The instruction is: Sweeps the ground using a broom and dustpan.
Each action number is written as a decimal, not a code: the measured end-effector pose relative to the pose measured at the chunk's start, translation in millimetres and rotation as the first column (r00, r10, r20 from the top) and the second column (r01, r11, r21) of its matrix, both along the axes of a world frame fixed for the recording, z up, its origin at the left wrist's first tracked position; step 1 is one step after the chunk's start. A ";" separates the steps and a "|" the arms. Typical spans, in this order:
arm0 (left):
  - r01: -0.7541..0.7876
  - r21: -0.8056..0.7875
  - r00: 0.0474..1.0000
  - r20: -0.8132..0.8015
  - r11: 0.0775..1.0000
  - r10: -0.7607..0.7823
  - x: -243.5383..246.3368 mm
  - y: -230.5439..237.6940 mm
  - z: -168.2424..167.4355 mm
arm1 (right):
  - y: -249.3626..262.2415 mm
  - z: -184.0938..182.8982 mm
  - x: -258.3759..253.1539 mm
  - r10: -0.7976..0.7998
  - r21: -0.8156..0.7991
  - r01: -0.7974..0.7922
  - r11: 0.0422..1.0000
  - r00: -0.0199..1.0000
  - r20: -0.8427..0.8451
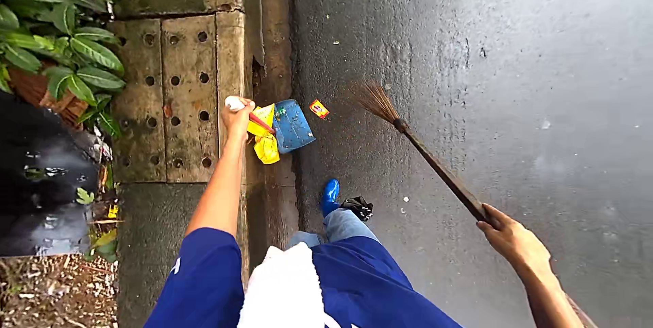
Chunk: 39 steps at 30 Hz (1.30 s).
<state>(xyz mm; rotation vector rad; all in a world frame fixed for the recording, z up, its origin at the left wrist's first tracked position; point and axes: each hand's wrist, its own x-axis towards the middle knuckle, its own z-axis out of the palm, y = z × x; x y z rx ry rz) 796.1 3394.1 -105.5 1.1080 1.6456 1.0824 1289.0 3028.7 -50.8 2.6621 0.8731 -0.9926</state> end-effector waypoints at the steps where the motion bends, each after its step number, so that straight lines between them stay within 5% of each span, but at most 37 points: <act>1: 0.040 -0.002 0.999 -0.007 0.999 -0.040 15.6 19.1 -2.8 | 3.6 -3.5 -6.7 -0.025 -0.017 0.025 1.000 1.000 -0.004; 6: 0.304 -0.027 0.945 -0.116 0.952 -0.305 73.1 83.4 3.9 | 24.6 -38.9 -63.4 -0.126 -0.120 0.113 0.986 0.986 -0.113; 10: 0.447 -0.004 0.883 -0.156 0.894 -0.442 91.8 103.6 6.5 | 27.9 -50.6 -116.3 -0.115 -0.269 0.061 0.961 0.975 -0.192; 15: 0.528 0.023 0.847 -0.087 0.849 -0.525 102.4 106.4 7.8 | 57.1 -52.8 -145.5 -0.077 -0.255 -0.006 0.967 0.947 -0.313; 19: 0.528 0.090 0.848 -0.115 0.844 -0.518 91.1 108.1 -3.6 | 50.2 -30.7 -114.4 -0.062 -0.114 0.015 0.993 0.907 -0.417; 25: 0.407 0.058 0.911 -0.096 0.911 -0.401 44.2 101.1 18.4 | 1.6 42.8 -70.3 -0.085 -0.046 0.077 0.996 0.976 -0.199; 29: 0.433 0.025 0.879 -0.233 0.901 -0.416 53.1 81.5 21.3 | 33.4 -5.6 -98.5 -0.054 -0.118 0.047 0.992 0.997 -0.055; 33: 0.410 -0.178 0.836 -0.318 0.895 -0.447 92.6 56.3 31.7 | 69.2 -48.8 -113.6 0.178 -0.292 -0.233 0.928 0.963 -0.204; 36: 0.379 -0.207 0.835 -0.344 0.902 -0.430 104.3 47.3 23.0 | 57.3 -23.7 -68.4 0.189 -0.126 -0.251 0.960 0.909 -0.372; 39: 0.323 -0.148 0.888 -0.295 0.935 -0.354 91.4 44.6 13.4 | 34.3 29.4 -26.6 0.212 -0.035 -0.237 0.971 0.919 -0.331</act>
